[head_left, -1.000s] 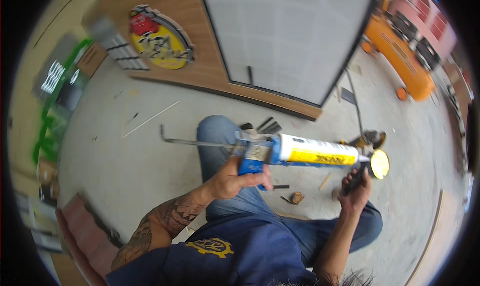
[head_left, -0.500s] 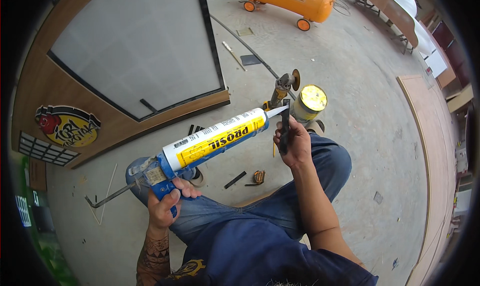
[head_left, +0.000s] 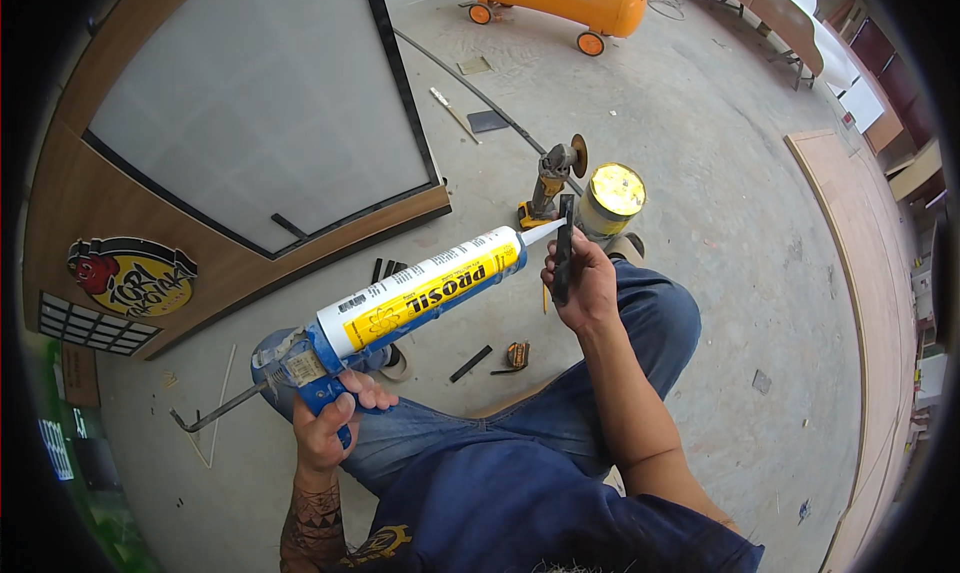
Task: The recorder applies adhesive or sealant to small black metal brackets and attaches them to the base of a cabinet or furniture piece, using a tape measure to ensure correct spacing.
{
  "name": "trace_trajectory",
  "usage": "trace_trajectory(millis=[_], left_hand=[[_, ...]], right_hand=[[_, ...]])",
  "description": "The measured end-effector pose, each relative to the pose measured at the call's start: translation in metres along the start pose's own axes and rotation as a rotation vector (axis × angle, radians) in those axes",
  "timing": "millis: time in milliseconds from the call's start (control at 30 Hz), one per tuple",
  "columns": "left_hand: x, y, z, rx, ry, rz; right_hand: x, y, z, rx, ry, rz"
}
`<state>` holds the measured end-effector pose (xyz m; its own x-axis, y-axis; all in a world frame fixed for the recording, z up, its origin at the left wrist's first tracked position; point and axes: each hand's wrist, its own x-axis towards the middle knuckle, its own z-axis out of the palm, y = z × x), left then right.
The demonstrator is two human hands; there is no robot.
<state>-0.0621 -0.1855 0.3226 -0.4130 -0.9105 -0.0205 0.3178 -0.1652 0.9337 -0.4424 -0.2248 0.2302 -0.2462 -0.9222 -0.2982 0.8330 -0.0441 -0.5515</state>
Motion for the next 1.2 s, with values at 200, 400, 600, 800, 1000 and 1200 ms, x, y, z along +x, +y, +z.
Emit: trace_trajectory(millis=[200, 400, 600, 800, 1000, 1200], left_hand=[[-0.012, -0.001, -0.001, -0.041, -0.032, -0.025], [-0.027, -0.004, -0.008, -0.026, -0.030, -0.052], [-0.029, -0.007, -0.014, 0.041, -0.055, -0.057], [-0.031, -0.004, -0.013, 0.053, -0.048, -0.068], [-0.032, -0.003, -0.013, 0.076, -0.033, -0.055], [-0.036, -0.001, -0.016, 0.087, -0.023, -0.069]], right_hand=[[0.001, -0.003, -0.011, 0.048, 0.005, -0.036], [0.001, -0.012, -0.004, 0.078, 0.106, -0.080], [0.002, -0.012, -0.010, 0.082, 0.066, -0.089], [0.003, -0.010, -0.011, 0.079, 0.082, -0.105], [0.003, -0.008, -0.012, 0.070, 0.091, -0.104], [0.003, -0.009, -0.012, 0.054, 0.087, -0.102]])
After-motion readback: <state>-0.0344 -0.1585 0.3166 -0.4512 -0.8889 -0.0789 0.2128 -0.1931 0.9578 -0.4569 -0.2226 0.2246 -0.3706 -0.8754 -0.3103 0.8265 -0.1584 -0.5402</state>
